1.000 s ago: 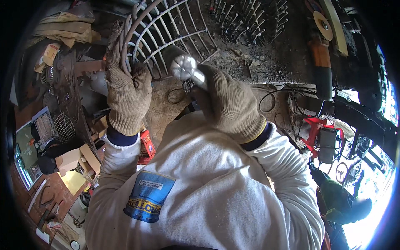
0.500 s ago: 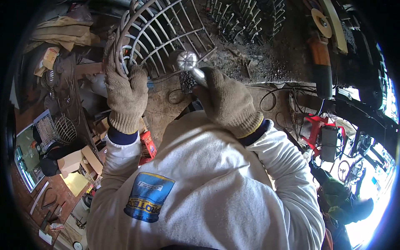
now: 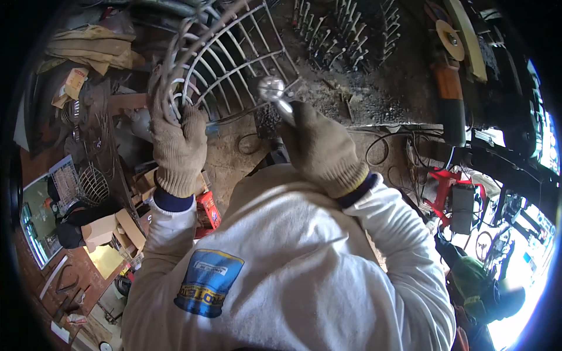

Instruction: The person uses a hammer to shape a metal cage-like structure and then welds parts of the frame together using a welding torch.

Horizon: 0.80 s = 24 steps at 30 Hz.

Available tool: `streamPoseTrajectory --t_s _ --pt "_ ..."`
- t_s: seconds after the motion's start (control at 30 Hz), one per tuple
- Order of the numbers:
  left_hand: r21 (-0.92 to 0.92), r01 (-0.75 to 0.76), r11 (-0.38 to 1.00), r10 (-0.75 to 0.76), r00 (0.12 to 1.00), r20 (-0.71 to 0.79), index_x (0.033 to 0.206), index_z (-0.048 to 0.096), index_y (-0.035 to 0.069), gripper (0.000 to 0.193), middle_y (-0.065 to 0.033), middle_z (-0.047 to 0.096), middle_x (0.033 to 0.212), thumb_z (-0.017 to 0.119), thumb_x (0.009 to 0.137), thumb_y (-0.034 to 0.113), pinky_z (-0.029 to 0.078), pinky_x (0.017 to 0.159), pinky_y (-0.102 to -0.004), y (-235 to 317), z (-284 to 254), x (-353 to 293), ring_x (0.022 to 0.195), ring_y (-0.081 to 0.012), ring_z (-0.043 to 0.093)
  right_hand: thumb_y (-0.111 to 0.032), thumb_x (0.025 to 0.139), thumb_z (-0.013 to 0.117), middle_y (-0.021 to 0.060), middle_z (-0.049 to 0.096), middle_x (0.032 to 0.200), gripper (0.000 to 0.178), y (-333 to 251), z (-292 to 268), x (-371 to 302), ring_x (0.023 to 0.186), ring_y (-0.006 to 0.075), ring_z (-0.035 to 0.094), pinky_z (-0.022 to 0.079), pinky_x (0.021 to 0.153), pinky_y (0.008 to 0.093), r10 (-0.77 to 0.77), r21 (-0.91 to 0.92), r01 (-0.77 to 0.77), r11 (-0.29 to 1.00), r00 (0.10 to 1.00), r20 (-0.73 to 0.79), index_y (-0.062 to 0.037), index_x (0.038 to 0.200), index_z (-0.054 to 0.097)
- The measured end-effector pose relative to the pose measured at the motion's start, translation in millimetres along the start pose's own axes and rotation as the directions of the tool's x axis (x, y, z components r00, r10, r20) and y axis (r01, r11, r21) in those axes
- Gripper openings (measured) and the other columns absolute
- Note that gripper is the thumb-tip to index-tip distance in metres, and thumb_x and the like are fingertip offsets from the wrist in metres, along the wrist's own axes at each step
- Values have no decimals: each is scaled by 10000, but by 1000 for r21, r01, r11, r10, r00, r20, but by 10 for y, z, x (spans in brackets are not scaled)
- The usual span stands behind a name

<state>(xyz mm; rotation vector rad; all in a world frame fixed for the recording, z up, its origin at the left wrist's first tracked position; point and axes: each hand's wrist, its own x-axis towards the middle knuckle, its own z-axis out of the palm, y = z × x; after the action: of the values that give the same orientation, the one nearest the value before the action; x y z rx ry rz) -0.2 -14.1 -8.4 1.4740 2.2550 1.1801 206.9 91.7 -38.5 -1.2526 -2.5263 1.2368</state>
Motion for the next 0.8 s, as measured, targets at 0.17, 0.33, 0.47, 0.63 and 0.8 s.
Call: streamPoseTrajectory --t_s 0.17,0.33,0.47,0.63,0.8 --pt "70 -254 965 263 950 -168 1397 418 25 602 -197 587 1179 520 808 -43 485 972 -402 -91 43 161 1052 -340 600 -281 921 614 195 676 884 330 95 -72 -33 799 400 674 521 675 482 -110 38 119 992 975 -192 -77 1176 564" --pt "-377 323 868 -325 944 62 1254 547 81 428 -80 633 1041 561 829 36 562 674 -333 -601 -243 79 833 -197 647 -315 836 740 175 680 938 462 209 -213 -87 883 386 676 537 750 454 -127 -21 126 992 950 -284 -81 1203 584" --pt "-563 563 605 -497 820 285 1227 561 46 367 -143 660 1071 554 877 154 618 562 -382 -782 -284 121 790 -290 707 -300 718 858 170 661 1064 634 75 -469 87 975 360 659 534 827 421 -372 -21 408 913 807 -459 -51 1228 575" --pt "-754 649 102 -507 686 522 1229 567 -14 380 -199 672 1120 474 896 145 648 662 -473 -411 -422 212 882 -335 717 -371 748 844 113 665 1099 704 -8 -615 281 1003 206 646 524 856 334 -387 395 609 687 768 -510 12 1252 535" --pt "-695 672 255 -394 729 560 1302 515 -4 419 -175 653 1196 474 961 235 626 798 -417 -45 -514 171 1047 -292 671 -215 913 710 74 633 931 417 -143 -775 347 770 127 618 533 675 286 -309 487 588 645 784 -538 6 1201 503"
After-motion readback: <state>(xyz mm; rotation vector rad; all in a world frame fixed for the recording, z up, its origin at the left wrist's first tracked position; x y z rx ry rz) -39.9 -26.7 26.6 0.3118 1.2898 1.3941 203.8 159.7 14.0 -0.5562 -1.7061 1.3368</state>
